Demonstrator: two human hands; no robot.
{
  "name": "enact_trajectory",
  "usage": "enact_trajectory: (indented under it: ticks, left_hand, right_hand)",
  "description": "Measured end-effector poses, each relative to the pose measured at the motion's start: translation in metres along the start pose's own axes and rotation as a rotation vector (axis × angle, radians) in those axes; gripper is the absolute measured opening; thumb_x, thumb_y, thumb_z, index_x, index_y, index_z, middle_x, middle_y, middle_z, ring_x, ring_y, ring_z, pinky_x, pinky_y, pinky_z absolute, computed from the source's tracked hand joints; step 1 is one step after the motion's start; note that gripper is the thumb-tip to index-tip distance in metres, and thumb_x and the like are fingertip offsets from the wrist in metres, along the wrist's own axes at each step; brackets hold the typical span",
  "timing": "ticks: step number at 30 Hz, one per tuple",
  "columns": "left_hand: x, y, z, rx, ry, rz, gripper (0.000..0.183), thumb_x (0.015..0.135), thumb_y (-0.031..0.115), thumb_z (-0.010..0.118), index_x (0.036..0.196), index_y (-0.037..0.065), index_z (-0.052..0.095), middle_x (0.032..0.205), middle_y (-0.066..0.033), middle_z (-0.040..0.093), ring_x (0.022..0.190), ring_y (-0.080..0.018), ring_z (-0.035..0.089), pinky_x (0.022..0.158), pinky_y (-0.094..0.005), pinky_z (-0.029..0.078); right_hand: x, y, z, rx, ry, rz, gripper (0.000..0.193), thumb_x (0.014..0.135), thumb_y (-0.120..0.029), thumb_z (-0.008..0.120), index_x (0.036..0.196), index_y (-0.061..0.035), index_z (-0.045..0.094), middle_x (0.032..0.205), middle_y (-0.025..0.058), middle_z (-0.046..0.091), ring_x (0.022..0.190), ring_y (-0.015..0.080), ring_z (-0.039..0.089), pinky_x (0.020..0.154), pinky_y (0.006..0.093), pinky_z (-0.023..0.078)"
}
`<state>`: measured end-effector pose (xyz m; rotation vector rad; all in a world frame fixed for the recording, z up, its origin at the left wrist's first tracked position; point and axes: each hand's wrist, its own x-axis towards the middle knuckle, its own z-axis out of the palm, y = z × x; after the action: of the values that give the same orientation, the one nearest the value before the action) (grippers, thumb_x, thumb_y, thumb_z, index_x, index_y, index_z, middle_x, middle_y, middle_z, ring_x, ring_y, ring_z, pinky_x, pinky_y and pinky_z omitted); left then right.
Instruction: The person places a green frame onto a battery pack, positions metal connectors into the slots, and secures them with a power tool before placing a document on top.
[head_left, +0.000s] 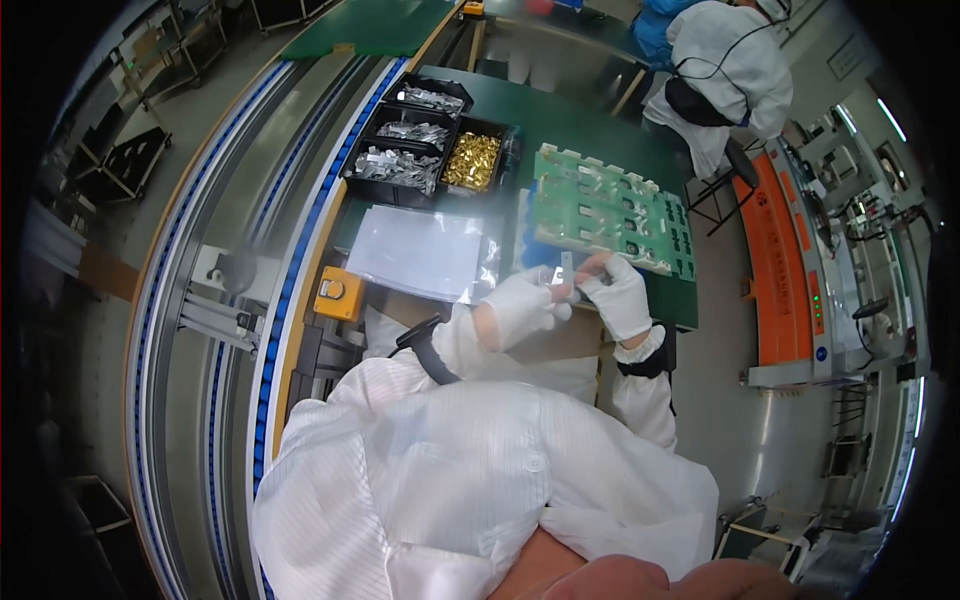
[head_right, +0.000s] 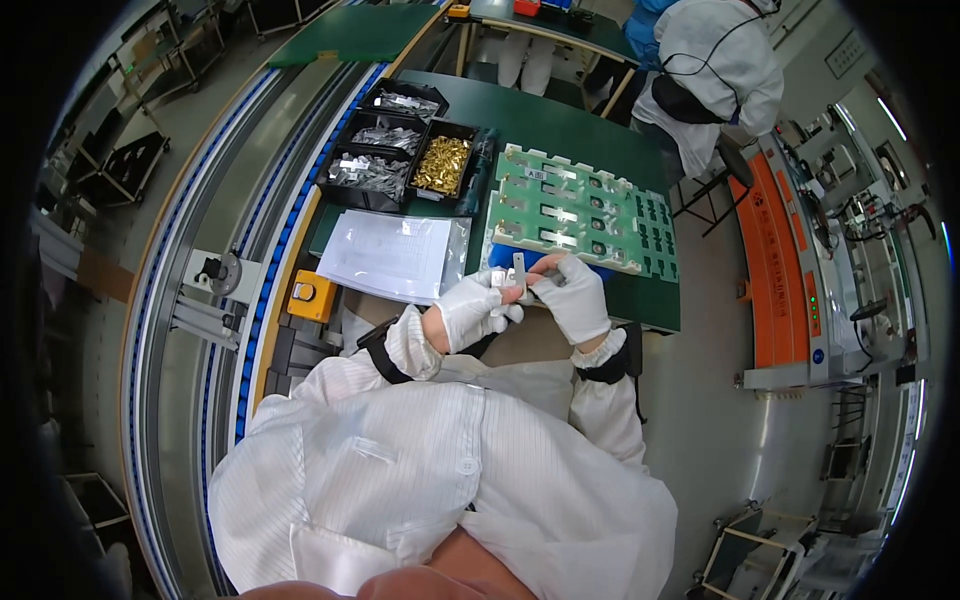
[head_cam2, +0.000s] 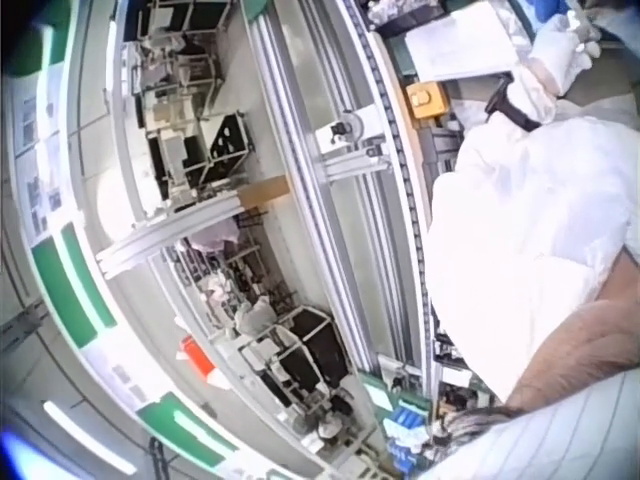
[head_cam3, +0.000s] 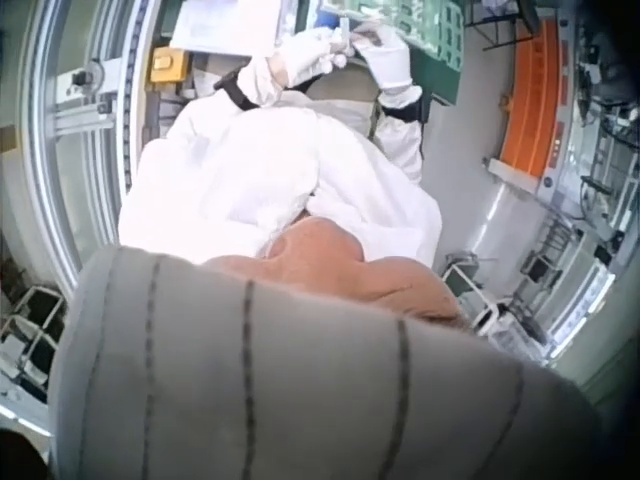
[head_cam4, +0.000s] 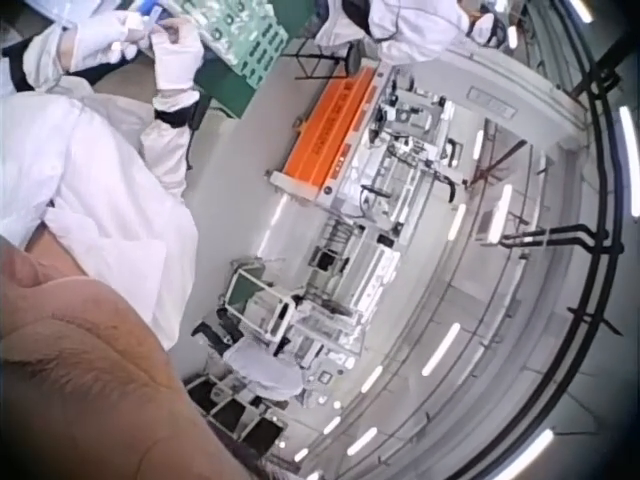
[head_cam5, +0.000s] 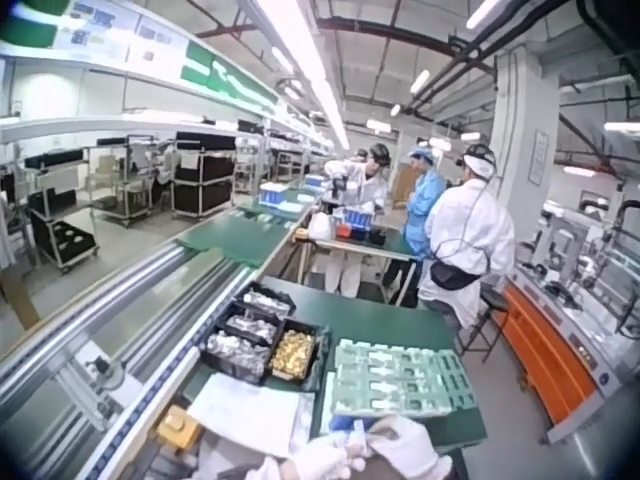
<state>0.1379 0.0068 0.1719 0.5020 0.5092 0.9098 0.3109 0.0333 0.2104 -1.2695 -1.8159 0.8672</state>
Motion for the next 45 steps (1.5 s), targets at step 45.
enact_trajectory:
  ticks: [45]
  left_hand:
    - [-0.005,-0.007,0.003,0.049,0.206,0.036,0.031,0.094,0.028,0.054,0.116,0.006,0.050,0.086,-0.0041,0.056,0.053,-0.0079,0.045,0.039,-0.0178,0.030]
  right_hand:
    - [0.026,-0.025,-0.025,0.110,-0.100,0.331,0.009,0.080,-0.010,0.066,0.086,-0.0031,0.062,0.069,0.0024,0.059,0.060,0.0081,0.054,0.053,0.0237,0.044]
